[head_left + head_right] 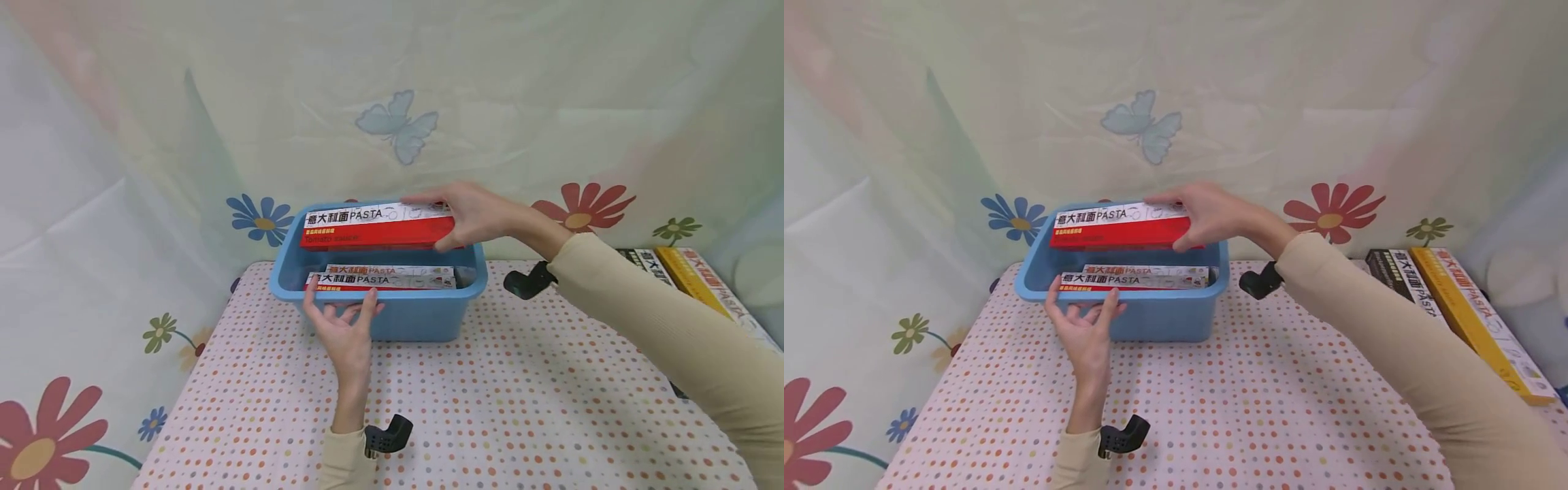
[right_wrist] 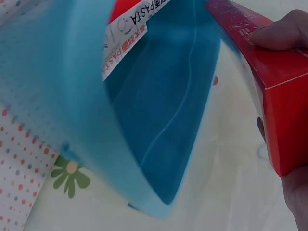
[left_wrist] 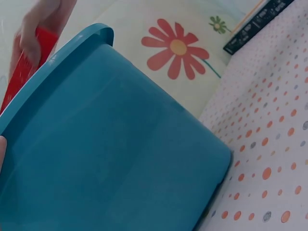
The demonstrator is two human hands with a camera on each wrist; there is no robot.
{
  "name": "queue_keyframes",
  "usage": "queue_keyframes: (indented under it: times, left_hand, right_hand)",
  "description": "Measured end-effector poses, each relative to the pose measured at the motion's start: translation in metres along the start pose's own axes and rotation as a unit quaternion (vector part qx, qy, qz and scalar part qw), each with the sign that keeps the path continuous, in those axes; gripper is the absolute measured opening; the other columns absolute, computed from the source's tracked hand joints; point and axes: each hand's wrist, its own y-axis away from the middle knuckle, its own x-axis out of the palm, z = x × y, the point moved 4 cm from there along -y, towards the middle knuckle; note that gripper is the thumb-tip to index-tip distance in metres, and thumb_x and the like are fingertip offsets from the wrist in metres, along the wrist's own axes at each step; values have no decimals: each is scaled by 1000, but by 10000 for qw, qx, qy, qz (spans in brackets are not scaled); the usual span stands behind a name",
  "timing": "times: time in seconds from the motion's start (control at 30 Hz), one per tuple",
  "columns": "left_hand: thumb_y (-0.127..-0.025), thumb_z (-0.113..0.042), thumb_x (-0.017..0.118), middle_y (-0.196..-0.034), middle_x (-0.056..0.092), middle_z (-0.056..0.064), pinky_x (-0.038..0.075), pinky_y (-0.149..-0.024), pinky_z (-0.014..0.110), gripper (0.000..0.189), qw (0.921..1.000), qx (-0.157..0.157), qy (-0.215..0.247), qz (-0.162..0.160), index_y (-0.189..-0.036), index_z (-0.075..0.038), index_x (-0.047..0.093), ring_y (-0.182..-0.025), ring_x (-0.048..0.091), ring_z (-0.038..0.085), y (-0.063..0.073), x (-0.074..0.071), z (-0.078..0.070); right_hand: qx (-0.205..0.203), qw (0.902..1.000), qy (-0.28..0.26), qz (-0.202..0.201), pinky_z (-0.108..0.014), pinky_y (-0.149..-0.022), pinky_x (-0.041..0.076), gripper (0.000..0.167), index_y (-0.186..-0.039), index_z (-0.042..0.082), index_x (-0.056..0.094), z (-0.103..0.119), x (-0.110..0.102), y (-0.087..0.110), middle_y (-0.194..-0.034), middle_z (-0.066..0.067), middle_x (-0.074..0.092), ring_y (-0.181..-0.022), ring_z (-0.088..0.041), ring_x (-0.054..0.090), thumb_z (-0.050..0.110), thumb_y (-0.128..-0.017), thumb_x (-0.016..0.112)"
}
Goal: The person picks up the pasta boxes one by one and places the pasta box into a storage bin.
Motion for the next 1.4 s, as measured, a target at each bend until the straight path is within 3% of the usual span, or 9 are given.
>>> queue_keyframes:
  times: [0.2,0.43,0.67,0.93,1.27,1.4]
  left_hand:
    - [-91,3,79,-141,45,37,69,-76,43,91,10000,56,65,37,-161,-17,23,-85,74,27,-3,-1,-3]
    - [-91,3,79,-141,46,36,70,-75,44,92,9999,58,96,20,-161,-16,22,-82,73,26,-2,-2,-6]
    - [-91,4,78,-143,45,35,69,-76,42,92,9999,58,88,39,-161,-14,21,-85,73,26,0,-3,-8]
    - [-91,5,78,-145,42,37,69,-78,42,91,9999,28,135,47,-160,-14,22,-85,74,27,3,-4,-8]
    - [-91,2,79,-144,44,35,69,-77,44,91,9999,-17,136,21,-160,-16,22,-86,74,28,7,-7,-10]
    - [-91,3,78,-143,47,33,69,-77,43,91,10000,12,55,12,-160,-15,22,-86,74,27,8,-8,-10]
  right_hand:
    - [229,9993,159,256,-39,-84,60,80,-153,5,53,-1,9,-32,-141,-15,64,-113,-28,60,13,-79,84]
    - [352,9970,-16,689,-38,-84,65,79,-152,3,54,-6,24,-50,-140,-16,65,-115,-29,59,16,-80,84]
    - [374,9947,-127,946,-34,-76,66,78,-151,1,54,-11,35,-55,-132,-16,70,-107,-29,64,14,-80,85]
    - [617,9894,-403,1247,-36,-86,65,79,-152,1,53,-27,44,-61,-144,-18,61,-120,-31,58,11,-80,84]
    - [905,9809,-723,1563,-28,-77,59,75,-152,3,53,-44,48,-64,-140,-18,62,-118,-30,55,6,-83,81]
    - [980,9783,-785,1649,-30,-82,61,75,-153,5,53,-49,50,-65,-142,-18,61,-120,-30,55,8,-83,83]
